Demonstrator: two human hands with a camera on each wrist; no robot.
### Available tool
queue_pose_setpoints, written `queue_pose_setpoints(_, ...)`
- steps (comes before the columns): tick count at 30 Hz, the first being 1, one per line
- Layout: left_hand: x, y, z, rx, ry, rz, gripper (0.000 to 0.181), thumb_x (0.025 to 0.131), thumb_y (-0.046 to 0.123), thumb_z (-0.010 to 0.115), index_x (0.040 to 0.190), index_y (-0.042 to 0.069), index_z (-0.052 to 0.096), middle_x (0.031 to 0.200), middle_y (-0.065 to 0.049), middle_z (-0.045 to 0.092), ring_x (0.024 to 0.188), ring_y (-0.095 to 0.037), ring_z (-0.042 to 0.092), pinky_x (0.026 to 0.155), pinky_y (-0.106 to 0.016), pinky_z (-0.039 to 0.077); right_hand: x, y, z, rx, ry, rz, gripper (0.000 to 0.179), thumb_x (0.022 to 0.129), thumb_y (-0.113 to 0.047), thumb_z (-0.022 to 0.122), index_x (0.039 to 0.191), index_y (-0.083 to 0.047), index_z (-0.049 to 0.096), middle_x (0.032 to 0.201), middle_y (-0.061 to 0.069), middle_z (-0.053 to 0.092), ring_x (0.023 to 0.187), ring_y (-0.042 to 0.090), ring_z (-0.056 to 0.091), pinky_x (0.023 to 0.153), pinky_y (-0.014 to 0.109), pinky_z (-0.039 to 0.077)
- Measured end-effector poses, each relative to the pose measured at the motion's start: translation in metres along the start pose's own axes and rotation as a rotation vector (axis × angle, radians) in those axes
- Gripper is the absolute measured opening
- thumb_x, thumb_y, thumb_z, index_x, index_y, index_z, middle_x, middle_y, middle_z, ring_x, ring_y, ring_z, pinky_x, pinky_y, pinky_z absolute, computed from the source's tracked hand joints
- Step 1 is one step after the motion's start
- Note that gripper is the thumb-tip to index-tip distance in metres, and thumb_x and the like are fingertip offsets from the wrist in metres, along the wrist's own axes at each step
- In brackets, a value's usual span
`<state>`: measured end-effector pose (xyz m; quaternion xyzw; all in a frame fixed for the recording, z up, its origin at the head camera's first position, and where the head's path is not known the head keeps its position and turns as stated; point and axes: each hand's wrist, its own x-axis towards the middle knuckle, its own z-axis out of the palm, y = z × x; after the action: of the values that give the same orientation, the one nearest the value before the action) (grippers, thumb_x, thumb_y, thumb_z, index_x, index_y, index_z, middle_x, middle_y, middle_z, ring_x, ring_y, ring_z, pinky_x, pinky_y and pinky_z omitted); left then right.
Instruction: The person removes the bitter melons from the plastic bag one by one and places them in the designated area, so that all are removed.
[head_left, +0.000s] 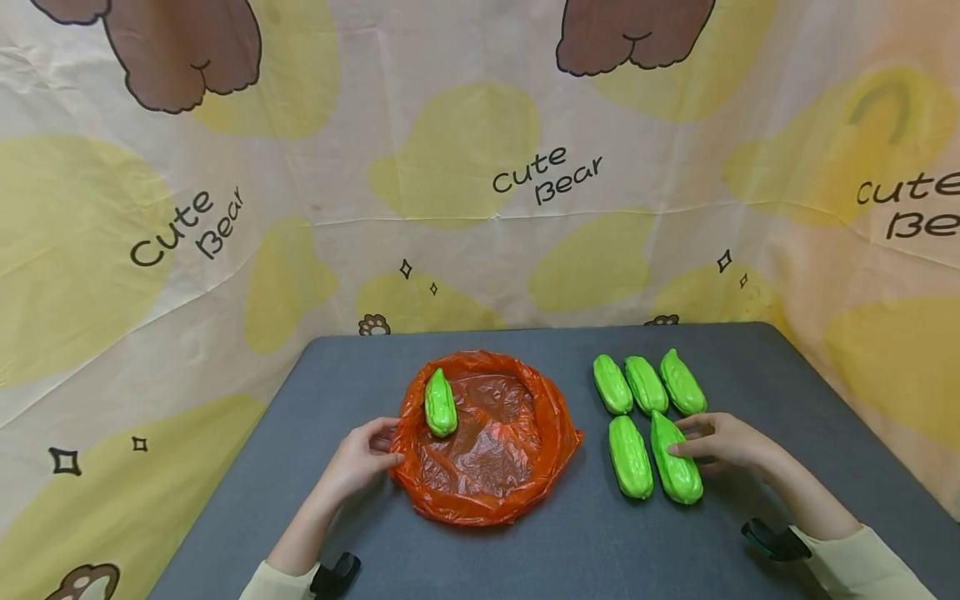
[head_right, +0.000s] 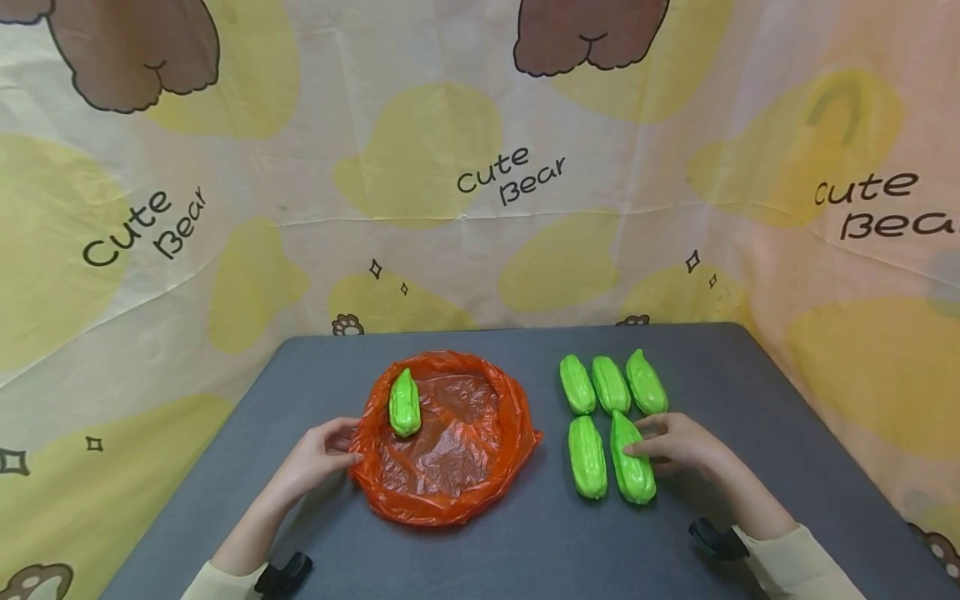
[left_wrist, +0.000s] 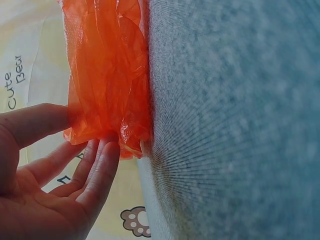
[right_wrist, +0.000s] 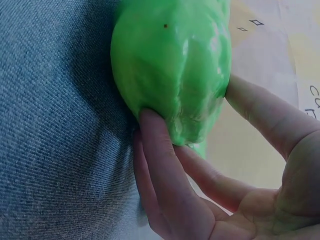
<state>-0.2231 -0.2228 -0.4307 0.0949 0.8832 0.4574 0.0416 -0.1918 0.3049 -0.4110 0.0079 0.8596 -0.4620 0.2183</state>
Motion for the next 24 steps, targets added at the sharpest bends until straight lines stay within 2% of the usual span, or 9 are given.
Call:
queue_pose_setpoints(15, 0.0000, -0.0004, 0.0003, 0.003, -0.002, -0.003, 0.048, 0.078, 0.006, 0.074, 0.124, 0.004, 0.059, 0.107, -0.013, 0.064, 0.090, -0.021, 0.062, 0.070, -0.027, 0.051, 0.0023, 0.0007, -0.0005, 0.011, -0.008, 0.000, 0.073, 0.088, -0.031, 0.067, 0.137, 0.013, 0.036, 0.133, 0.037, 0.044, 0.113, 0.038, 0.057, 0.082, 0.044, 0.053)
queue_pose_setpoints(24, -0.0008, -0.0004, 0.0001, 0.008, -0.001, 0.004, 0.048, 0.079, 0.007, 0.074, 0.124, 0.004, 0.059, 0.108, -0.013, 0.064, 0.090, -0.021, 0.063, 0.070, -0.027, 0.051, 0.0006, 0.0010, -0.0021, 0.025, -0.017, -0.005, 0.072, 0.089, -0.030, 0.066, 0.137, 0.014, 0.036, 0.130, 0.034, 0.049, 0.111, 0.037, 0.058, 0.082, 0.045, 0.053)
